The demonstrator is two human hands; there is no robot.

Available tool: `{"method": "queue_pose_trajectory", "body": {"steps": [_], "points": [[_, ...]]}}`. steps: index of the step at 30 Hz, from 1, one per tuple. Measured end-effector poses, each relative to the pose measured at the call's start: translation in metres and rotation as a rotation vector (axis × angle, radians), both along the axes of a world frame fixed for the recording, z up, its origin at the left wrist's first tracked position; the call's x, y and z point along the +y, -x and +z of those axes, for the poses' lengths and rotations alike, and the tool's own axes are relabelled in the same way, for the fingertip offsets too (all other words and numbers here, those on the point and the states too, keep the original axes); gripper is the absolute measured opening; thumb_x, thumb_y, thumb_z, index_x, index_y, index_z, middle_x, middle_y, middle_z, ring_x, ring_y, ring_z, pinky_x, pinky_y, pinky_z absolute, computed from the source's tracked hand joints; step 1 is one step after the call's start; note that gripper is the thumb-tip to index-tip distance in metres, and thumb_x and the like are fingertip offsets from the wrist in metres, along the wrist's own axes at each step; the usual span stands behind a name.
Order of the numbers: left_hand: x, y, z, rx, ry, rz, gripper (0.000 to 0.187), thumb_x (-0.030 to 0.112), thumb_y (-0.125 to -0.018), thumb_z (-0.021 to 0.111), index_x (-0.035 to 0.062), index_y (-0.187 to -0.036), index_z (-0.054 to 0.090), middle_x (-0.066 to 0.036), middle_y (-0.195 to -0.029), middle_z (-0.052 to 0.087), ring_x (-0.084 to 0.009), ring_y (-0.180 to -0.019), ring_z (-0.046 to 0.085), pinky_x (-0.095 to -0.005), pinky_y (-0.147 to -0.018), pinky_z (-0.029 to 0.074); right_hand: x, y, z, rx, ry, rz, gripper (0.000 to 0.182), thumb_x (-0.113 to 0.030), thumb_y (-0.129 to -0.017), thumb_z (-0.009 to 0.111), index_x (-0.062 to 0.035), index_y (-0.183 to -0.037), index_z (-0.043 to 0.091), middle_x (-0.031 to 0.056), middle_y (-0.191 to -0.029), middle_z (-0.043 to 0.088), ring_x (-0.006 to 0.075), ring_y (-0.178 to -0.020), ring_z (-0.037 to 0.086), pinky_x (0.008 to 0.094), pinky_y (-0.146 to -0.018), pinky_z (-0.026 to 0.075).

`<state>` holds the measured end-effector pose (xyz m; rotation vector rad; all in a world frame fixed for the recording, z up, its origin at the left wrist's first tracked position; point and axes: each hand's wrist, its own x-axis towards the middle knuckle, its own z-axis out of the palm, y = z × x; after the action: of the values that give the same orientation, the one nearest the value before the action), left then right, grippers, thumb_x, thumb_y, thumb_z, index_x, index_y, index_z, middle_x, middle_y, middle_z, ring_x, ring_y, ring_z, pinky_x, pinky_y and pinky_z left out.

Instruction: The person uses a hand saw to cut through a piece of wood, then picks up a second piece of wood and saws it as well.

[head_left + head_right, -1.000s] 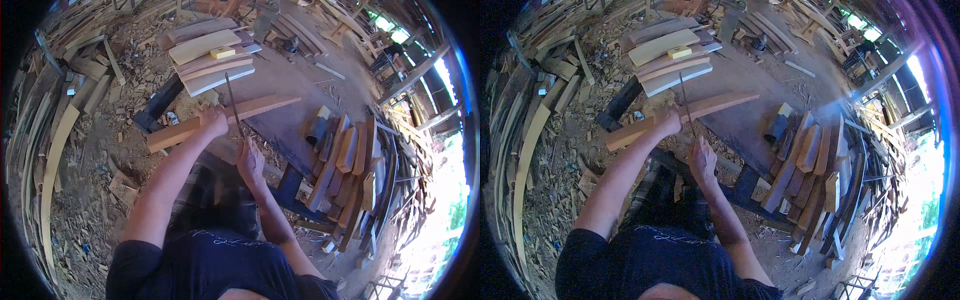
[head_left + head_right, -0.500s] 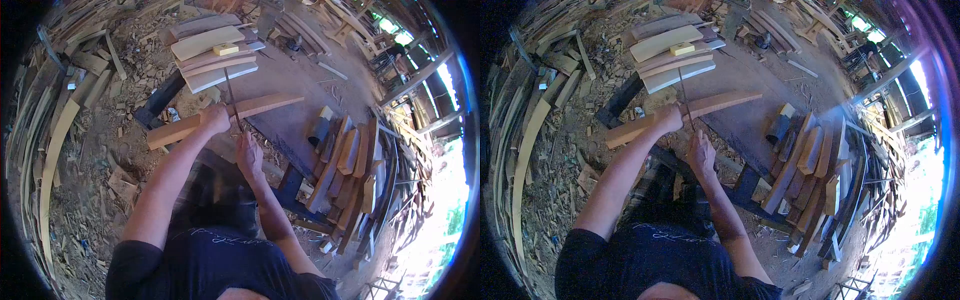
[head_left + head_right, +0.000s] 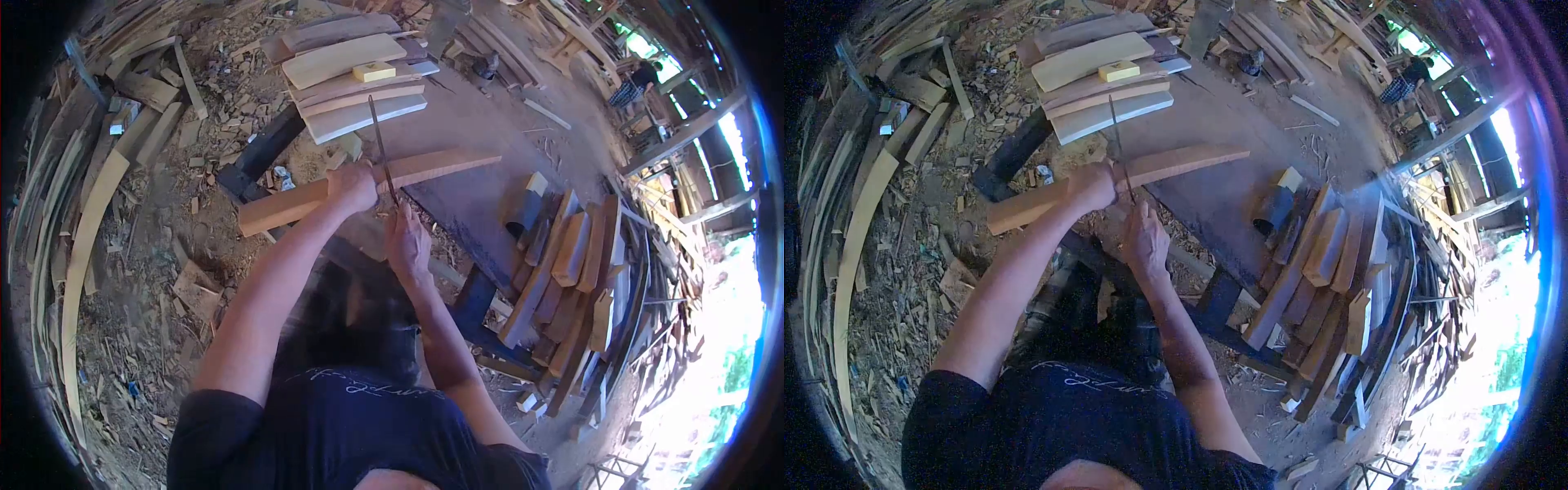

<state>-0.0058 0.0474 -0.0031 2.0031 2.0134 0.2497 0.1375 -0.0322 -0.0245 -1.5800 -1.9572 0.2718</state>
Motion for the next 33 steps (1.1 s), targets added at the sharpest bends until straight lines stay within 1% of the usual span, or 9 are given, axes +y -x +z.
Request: {"method": "queue_pose_trajectory", "body": {"steps": [5,7,11,13,20,22,29,32,33], "points": [[0.000,-0.001,0.001,0.014,-0.012,-0.008,0.035,0.019,-0.074,0.060,-0.0001,-0.104,0.058,-0.021,-0.095,0.066,-0.0361,-0.089,0.065,-0.0509,-0.075,0.051,0.003,0.001,-0.007,-0.043,0.000,-0.001,0.021,-0.021,-0.092,0.049,-0.0013,-0.097,0.049,0.0229,-0.082,0.060,0.0408,-0.073,0.061,0.0507,-0.062,0.048],[-0.002,-0.004,0.008,-0.023,0.058,0.040,0.031,0.019,-0.075,0.060,0.0051,-0.103,0.061,-0.014,-0.100,0.067,-0.0319,-0.096,0.064,-0.0564,-0.084,0.042,0.003,0.002,-0.007,-0.035,-0.032,-0.025,0.020,-0.021,-0.092,0.049,-0.0014,-0.097,0.049,0.0222,-0.080,0.061,0.0407,-0.071,0.061,0.0507,-0.060,0.048],[-0.005,-0.003,0.012,-0.017,0.043,0.026,0.031,0.021,-0.076,0.061,0.0059,-0.104,0.061,-0.014,-0.100,0.067,-0.0315,-0.097,0.064,-0.0571,-0.085,0.041,0.001,0.000,-0.007,-0.044,-0.005,-0.012,0.021,-0.022,-0.093,0.049,-0.0012,-0.097,0.049,0.0219,-0.078,0.061,0.0408,-0.069,0.061,0.0508,-0.059,0.048],[-0.002,-0.001,0.009,0.058,0.030,-0.020,0.038,0.020,-0.074,0.060,0.0017,-0.107,0.057,-0.020,-0.097,0.065,-0.0360,-0.091,0.065,-0.0519,-0.077,0.050,0.001,0.001,-0.007,-0.047,-0.006,-0.014,0.019,-0.022,-0.093,0.049,-0.0023,-0.095,0.048,0.0219,-0.080,0.061,0.0408,-0.070,0.061,0.0509,-0.058,0.048],[0.001,-0.001,0.001,0.021,0.000,0.004,0.035,0.018,-0.074,0.059,0.0000,-0.104,0.058,-0.020,-0.099,0.065,-0.0354,-0.093,0.064,-0.0513,-0.079,0.050,0.004,0.003,-0.013,-0.060,-0.020,-0.045,0.017,-0.021,-0.093,0.048,-0.0044,-0.091,0.046,0.0213,-0.082,0.061,0.0411,-0.070,0.061,0.0507,-0.058,0.048],[0.002,-0.002,0.004,0.039,0.087,0.009,0.034,0.017,-0.077,0.058,0.0038,-0.108,0.058,-0.016,-0.102,0.066,-0.0320,-0.099,0.063,-0.0551,-0.086,0.043,-0.008,-0.006,-0.010,-0.060,0.057,-0.024,0.018,-0.022,-0.092,0.048,-0.0045,-0.093,0.046,0.0216,-0.080,0.061,0.0414,-0.070,0.061,0.0512,-0.059,0.048],[0.002,-0.004,0.000,-0.015,0.036,0.077,0.036,0.020,-0.074,0.061,0.0046,-0.106,0.061,-0.017,-0.103,0.066,-0.0323,-0.099,0.063,-0.0553,-0.086,0.043,0.016,0.012,-0.009,-0.083,0.050,-0.067,0.018,-0.024,-0.092,0.049,-0.0053,-0.093,0.047,0.0207,-0.072,0.061,0.0412,-0.067,0.061,0.0520,-0.059,0.048],[0.001,-0.001,0.005,-0.010,0.117,0.035,0.037,0.020,-0.074,0.061,0.0050,-0.108,0.060,-0.017,-0.103,0.066,-0.0324,-0.099,0.063,-0.0562,-0.088,0.042,-0.007,0.000,-0.003,-0.092,0.057,-0.018,0.018,-0.020,-0.089,0.052,-0.0068,-0.098,0.046,0.0189,-0.085,0.061,0.0375,-0.075,0.063,0.0491,-0.062,0.050],[-0.001,-0.002,0.014,0.005,0.145,0.026,0.039,0.020,-0.074,0.061,0.0044,-0.109,0.059,-0.017,-0.103,0.066,-0.0324,-0.099,0.063,-0.0589,-0.088,0.041,-0.014,-0.003,-0.002,-0.057,0.022,-0.024,0.016,-0.020,-0.090,0.050,-0.0059,-0.095,0.047,0.0199,-0.078,0.061,0.0394,-0.070,0.062,0.0507,-0.061,0.049]]}}
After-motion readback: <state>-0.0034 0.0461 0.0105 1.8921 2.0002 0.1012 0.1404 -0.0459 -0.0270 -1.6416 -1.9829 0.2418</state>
